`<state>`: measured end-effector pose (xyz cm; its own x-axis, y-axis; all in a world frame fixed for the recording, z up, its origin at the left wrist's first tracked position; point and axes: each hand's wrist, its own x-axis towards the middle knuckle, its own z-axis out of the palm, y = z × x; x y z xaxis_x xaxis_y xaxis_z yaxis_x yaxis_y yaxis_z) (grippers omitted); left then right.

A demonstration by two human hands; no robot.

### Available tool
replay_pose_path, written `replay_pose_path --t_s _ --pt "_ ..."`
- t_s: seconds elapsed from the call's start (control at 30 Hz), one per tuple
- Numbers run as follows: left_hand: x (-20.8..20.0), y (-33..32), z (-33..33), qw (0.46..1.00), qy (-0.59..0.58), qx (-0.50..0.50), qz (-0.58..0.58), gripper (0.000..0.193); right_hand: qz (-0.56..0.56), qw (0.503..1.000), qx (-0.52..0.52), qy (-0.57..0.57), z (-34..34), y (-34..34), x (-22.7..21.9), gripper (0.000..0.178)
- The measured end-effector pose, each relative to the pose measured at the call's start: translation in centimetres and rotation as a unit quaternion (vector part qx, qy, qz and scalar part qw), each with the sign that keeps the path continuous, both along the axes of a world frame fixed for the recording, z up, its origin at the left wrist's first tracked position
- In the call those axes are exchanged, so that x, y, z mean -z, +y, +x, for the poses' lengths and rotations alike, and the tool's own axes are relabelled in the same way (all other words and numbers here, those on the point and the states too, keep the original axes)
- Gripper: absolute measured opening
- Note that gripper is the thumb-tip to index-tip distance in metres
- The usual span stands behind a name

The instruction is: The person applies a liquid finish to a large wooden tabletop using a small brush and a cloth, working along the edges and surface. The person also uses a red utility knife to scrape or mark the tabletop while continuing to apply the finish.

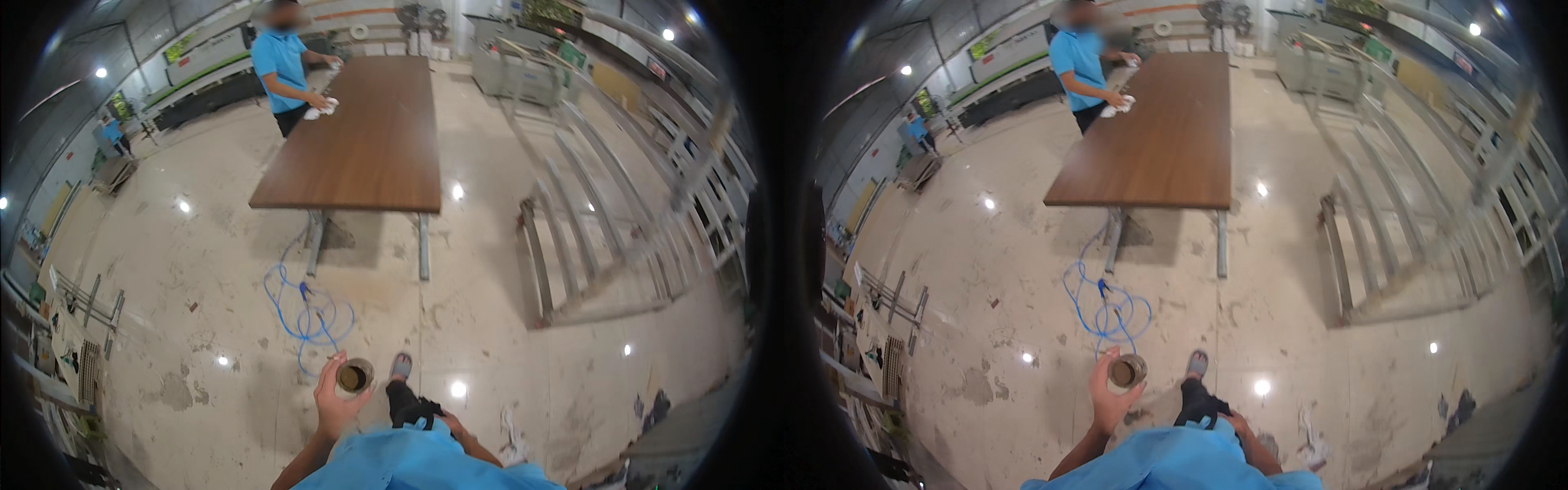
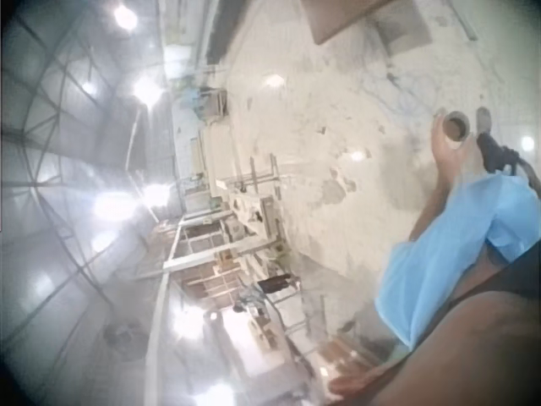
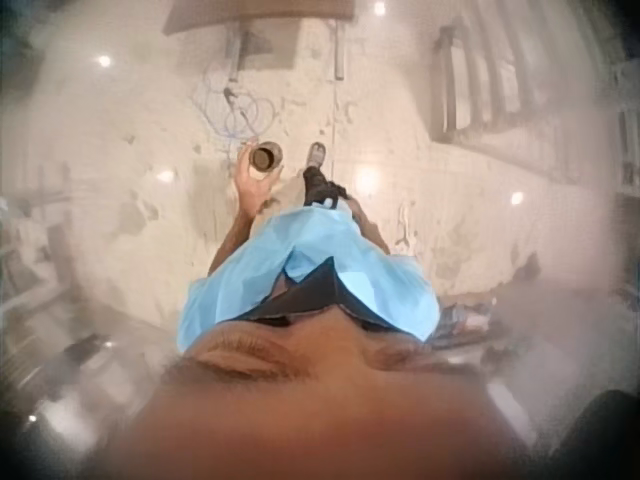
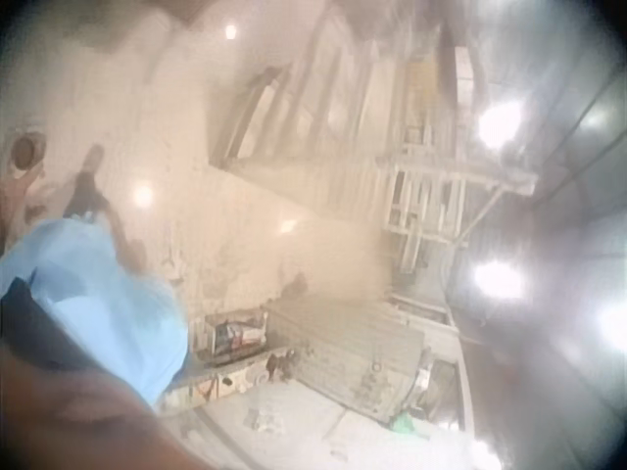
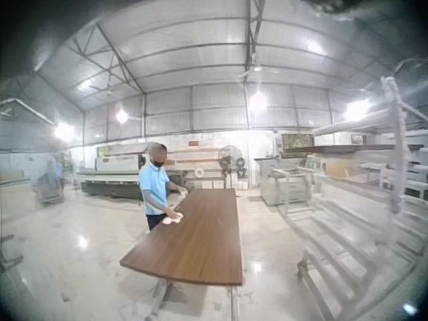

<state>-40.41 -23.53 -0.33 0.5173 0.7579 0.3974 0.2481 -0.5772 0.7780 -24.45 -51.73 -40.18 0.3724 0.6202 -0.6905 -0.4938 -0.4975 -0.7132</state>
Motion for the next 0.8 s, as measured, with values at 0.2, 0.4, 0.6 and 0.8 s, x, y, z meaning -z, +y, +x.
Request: replay_pose_path --t_s 0.2,0.4,0.6,0.8 --pt "-2.2 11.6 6.8 0.999 0.024 -0.020 0.028 0.077 -0.174 0.948 -0.237 -0.117 12.2 11.8 -2.1 0.047" --pt "-2.5 20.2 13.2 0.998 -0.003 -0.056 -0.018 0.077 0.103 0.955 0.278 0.031 28.0 21.5 -13.7 0.013" --pt "-3.1 28.4 19.7 1.000 0.013 0.005 -0.009 0.075 0.335 0.705 0.624 0.022 38.3 25.1 -23.1 0.039" --pt "-4.3 35.3 24.5 0.993 -0.014 0.108 -0.053 0.074 0.424 0.787 0.447 -0.025 39.9 26.1 -28.2 0.044"
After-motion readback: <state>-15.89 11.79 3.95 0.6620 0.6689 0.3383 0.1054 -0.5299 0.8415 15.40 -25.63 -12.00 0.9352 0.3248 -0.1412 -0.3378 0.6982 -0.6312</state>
